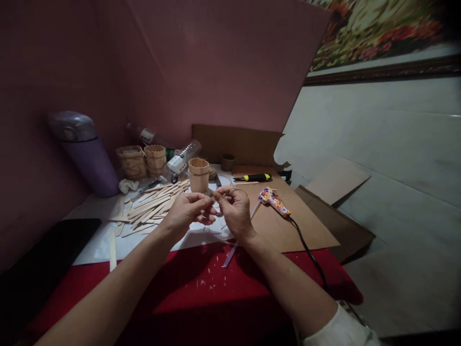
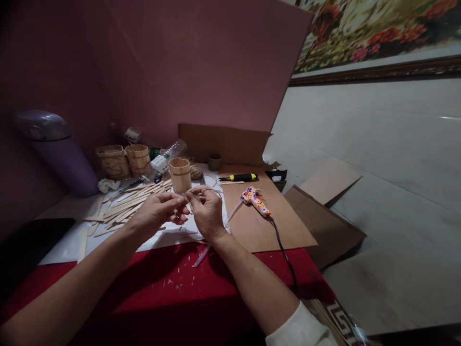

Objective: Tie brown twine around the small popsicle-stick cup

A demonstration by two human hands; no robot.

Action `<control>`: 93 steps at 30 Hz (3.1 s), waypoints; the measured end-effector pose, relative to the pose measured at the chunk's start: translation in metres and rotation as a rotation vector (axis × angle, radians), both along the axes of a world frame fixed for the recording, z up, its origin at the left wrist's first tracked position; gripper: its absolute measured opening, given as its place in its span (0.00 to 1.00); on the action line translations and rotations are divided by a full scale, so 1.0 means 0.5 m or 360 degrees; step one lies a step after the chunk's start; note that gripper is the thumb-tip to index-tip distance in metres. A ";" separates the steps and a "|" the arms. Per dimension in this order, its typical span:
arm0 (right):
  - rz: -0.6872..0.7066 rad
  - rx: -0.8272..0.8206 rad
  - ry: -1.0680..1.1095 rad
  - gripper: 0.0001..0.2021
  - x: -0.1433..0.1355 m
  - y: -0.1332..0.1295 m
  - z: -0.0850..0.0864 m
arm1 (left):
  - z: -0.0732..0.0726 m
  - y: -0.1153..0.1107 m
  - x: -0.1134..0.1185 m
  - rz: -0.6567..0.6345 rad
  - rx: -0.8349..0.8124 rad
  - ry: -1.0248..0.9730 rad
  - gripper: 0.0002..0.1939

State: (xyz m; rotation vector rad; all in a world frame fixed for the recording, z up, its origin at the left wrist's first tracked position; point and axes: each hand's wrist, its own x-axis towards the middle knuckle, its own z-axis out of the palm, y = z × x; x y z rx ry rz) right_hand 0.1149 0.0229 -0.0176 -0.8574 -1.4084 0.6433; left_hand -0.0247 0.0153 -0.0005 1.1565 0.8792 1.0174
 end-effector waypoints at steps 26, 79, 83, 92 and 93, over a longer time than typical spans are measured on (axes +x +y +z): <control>0.0003 0.0089 -0.0169 0.06 0.004 0.004 -0.010 | 0.003 -0.008 0.009 0.0030 0.0101 0.0143 0.16; -0.0402 0.0542 -0.1485 0.07 0.033 0.018 0.011 | 0.005 -0.004 0.008 0.0133 0.0382 0.0336 0.14; -0.0382 0.0550 -0.1452 0.06 0.031 0.022 0.001 | -0.003 0.002 0.008 0.0120 0.0388 0.0339 0.13; -0.0335 0.0575 -0.1420 0.06 0.035 0.020 0.012 | -0.007 0.005 0.006 0.0108 0.0414 0.0363 0.11; -0.0329 0.0575 -0.1414 0.06 0.036 0.020 0.014 | -0.008 0.006 0.006 0.0110 0.0419 0.0370 0.12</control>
